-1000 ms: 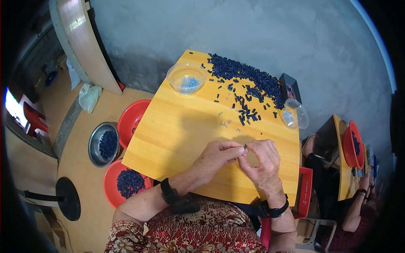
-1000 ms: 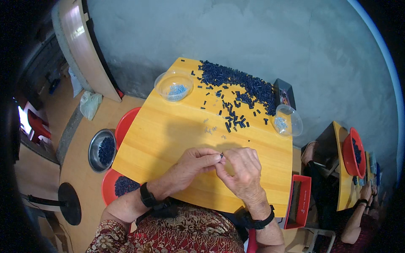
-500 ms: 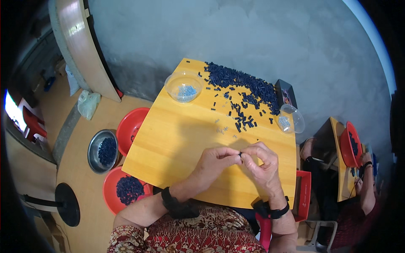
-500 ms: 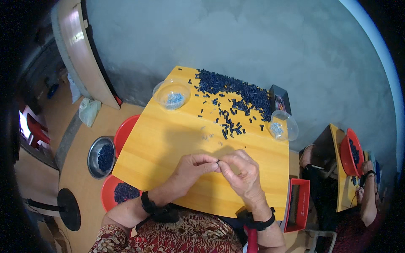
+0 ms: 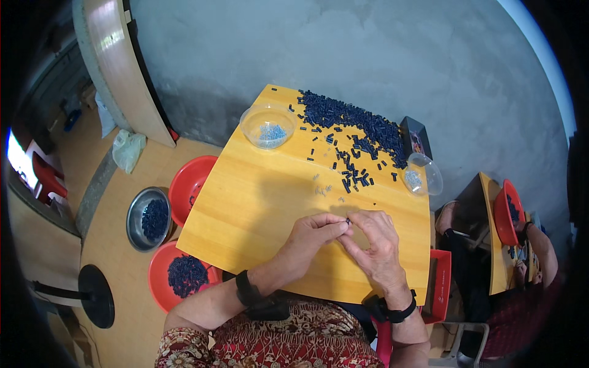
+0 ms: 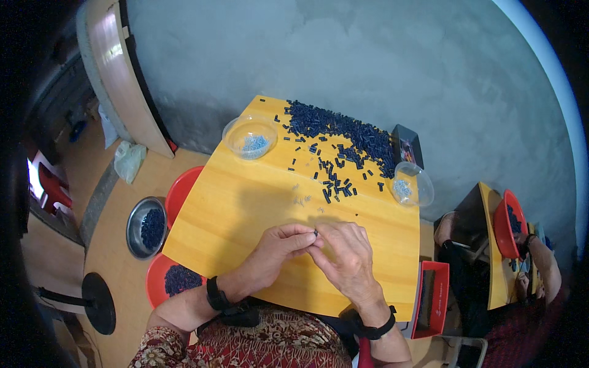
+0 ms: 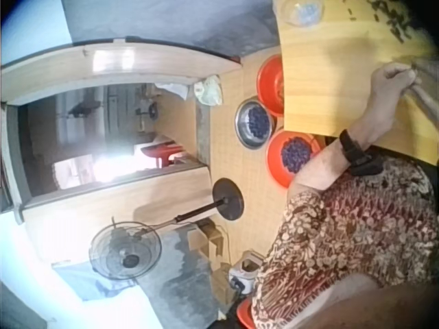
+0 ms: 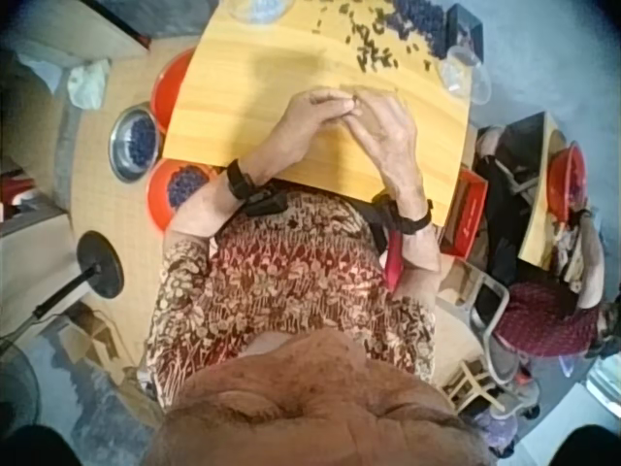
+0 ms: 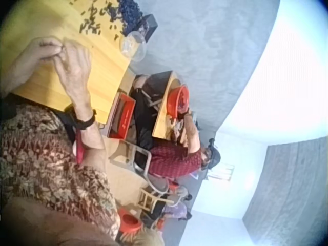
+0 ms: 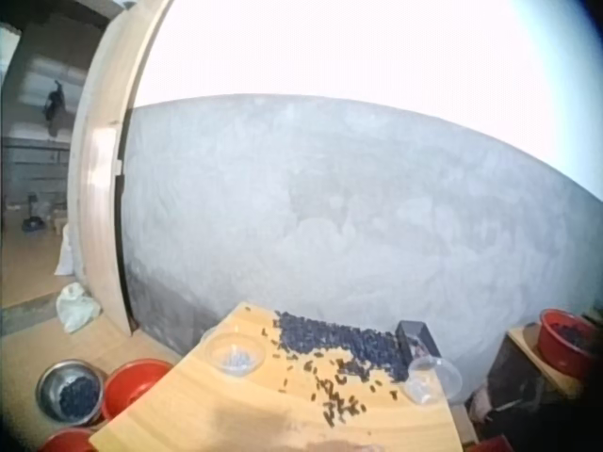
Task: Sorting small black plastic or rubber industrial components on a wooden table into different containers.
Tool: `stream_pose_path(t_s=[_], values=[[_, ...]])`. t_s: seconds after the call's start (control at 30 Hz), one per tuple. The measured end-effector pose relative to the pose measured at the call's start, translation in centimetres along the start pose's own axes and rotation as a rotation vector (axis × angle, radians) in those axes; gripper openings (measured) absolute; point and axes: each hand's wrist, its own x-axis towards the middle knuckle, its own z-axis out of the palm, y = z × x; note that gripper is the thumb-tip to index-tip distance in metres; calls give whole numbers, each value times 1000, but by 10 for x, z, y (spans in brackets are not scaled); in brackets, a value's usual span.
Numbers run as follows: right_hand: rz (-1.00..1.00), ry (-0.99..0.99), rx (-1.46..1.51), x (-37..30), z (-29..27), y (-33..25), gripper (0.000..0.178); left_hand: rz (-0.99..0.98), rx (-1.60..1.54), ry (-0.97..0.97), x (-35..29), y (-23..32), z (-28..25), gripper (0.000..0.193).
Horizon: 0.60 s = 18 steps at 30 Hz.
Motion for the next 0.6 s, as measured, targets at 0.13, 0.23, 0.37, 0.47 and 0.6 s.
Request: stream_pose_path(t_s=[0.13,0.23,0.37,0.47,0.6], values=[[-80,3,-70,-1,4,4,33,-57,9,-19,0,-1,-6,21],[-50,16,-80,-4,2,8,32,-110,43,-1,2,3,-9,23],[-37,22,-99,-6,1,8,30,-116,156,-63,4,2,-10,24],[-83,-58,-128,-6,-2,7,31,-112,140,-69,5,-2,-12,22],[34,-121,51,-2,-10,5,28,-112,108,-79,3,-2,-12,20]])
